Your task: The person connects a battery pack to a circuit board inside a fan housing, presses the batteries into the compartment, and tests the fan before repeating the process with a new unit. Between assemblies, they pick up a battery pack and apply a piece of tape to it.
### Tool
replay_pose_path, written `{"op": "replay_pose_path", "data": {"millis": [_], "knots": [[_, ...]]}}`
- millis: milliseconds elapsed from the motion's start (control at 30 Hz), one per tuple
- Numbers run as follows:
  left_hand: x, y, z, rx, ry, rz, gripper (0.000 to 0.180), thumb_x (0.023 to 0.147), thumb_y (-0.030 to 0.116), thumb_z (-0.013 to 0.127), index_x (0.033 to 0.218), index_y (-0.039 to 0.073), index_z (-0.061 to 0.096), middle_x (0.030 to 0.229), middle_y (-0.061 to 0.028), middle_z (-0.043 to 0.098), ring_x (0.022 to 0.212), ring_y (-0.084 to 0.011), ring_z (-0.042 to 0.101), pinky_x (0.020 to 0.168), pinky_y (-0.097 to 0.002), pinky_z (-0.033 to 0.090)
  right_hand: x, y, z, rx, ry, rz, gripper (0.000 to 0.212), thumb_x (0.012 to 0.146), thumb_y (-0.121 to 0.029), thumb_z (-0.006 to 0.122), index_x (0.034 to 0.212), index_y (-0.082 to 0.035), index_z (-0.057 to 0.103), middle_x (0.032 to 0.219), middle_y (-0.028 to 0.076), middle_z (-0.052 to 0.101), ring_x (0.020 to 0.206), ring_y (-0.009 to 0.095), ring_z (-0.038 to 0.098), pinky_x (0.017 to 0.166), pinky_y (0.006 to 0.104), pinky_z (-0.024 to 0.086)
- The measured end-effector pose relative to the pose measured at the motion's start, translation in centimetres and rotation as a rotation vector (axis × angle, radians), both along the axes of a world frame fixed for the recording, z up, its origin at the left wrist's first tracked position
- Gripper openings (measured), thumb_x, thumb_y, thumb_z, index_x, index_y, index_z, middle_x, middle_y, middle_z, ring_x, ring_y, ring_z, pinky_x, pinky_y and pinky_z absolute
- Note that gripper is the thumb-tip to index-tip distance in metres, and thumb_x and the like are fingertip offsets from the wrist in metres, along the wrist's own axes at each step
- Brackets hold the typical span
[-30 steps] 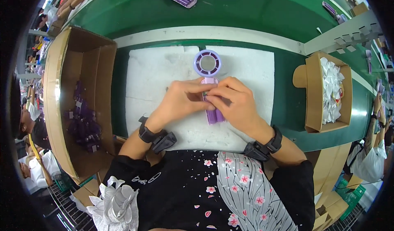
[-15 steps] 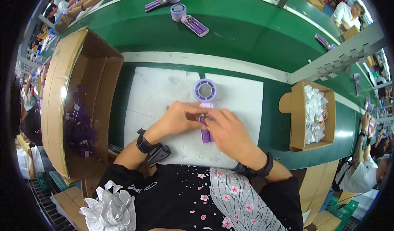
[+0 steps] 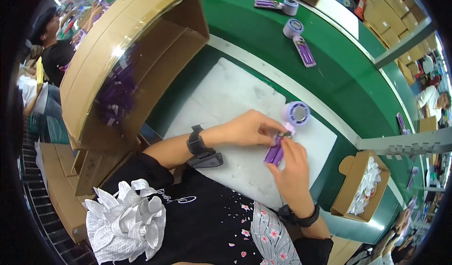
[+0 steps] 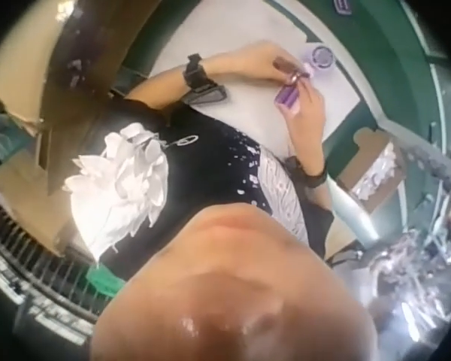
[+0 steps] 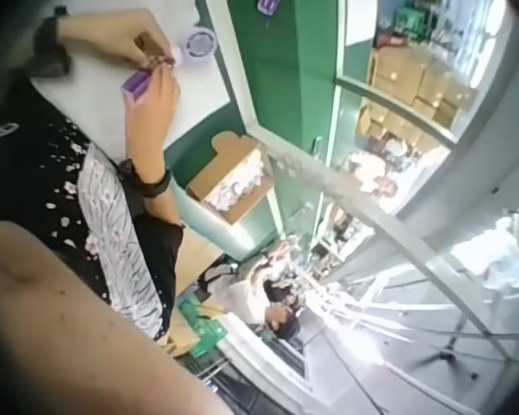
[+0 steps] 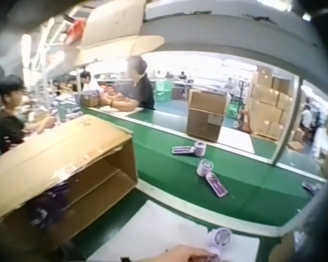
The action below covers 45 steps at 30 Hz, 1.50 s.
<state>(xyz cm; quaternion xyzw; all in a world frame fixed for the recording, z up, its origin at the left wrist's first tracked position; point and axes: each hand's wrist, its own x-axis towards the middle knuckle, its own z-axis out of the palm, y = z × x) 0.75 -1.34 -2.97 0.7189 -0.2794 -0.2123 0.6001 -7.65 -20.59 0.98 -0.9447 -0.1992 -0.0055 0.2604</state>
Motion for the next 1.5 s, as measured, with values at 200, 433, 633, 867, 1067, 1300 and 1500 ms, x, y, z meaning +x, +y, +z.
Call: {"op": "replay_pose_path", "data": {"millis": [200,433,633,867,1067,1300,1500], "knots": [[1.9,1.9,0.8,-0.011,-0.144,0.27,0.035,0.077,0.015,0.069,0.11,0.006,0.068,0.093,-0.016,0.07,0.071,-0.0239,0.067,0.069,-0.0337,0.053,10.0,-5.6,-2.9,-0.166,-0.431,-0.313,0.051,0.078,-0.007,0.07,0.127,0.0,0.054,0.131,0.019,0.054,0.118,0.034,0.053,0.097,0.0371,0.044],[2.8,14.2,4.4,-0.018,-0.279,1.315,0.046,0.087,0.02,0.065,0.129,0.007,0.051,0.083,-0.0131,0.067,0.063,-0.0159,0.062,0.057,-0.0288,0.05,1.8,0.8,13.9,0.373,-0.305,0.165,0.009,0.076,-0.006,0.066,0.084,-0.005,0.07,0.089,0.01,0.07,0.073,0.024,0.065,0.07,0.0324,0.051],[-2.3,27.0,-2.4,-0.129,-0.068,1.679,0.048,0.095,0.02,0.059,0.136,0.006,0.039,0.076,-0.0101,0.062,0.051,-0.016,0.059,0.042,-0.0285,0.049,2.3,0.4,16.8,0.849,-0.659,0.623,0.008,0.079,-0.011,0.063,0.085,-0.009,0.067,0.083,0.007,0.065,0.067,0.021,0.061,0.063,0.0315,0.047],[-4.3,31.8,-2.3,0.016,-0.039,1.645,0.03,0.096,0.023,0.057,0.114,-0.001,0.06,0.075,-0.0082,0.063,0.054,-0.0153,0.061,0.044,-0.0279,0.05,2.5,0.5,17.3,1.021,-0.932,0.575,0.007,0.082,-0.015,0.058,0.086,-0.011,0.063,0.082,0.005,0.062,0.066,0.02,0.058,0.062,0.0307,0.046],[-4.0,29.0,1.3,0.191,-0.269,1.651,0.028,0.097,0.026,0.057,0.105,0.001,0.066,0.073,-0.0049,0.063,0.056,-0.0112,0.058,0.046,-0.0235,0.046,2.8,0.6,16.6,1.066,-1.062,0.528,0.008,0.085,-0.018,0.054,0.086,-0.012,0.059,0.081,0.003,0.059,0.066,0.018,0.057,0.062,0.03,0.045],[-3.7,27.9,1.9,0.258,-0.45,1.573,0.028,0.097,0.027,0.056,0.101,0.001,0.067,0.071,-0.0015,0.06,0.063,-0.0083,0.055,0.058,-0.0226,0.045,2.7,1.0,16.2,1.092,-1.152,0.504,0.01,0.088,-0.021,0.049,0.087,-0.014,0.055,0.079,0.0,0.056,0.065,0.017,0.054,0.061,0.0292,0.043],[-1.8,26.6,0.8,0.106,-0.544,1.479,0.029,0.098,0.028,0.055,0.102,0.001,0.066,0.074,-0.0018,0.059,0.074,-0.0097,0.055,0.068,-0.025,0.048,2.4,0.7,15.8,1.107,-1.216,0.498,0.011,0.091,-0.024,0.045,0.087,-0.016,0.052,0.078,-0.002,0.053,0.065,0.015,0.052,0.06,0.0285,0.042]]}}
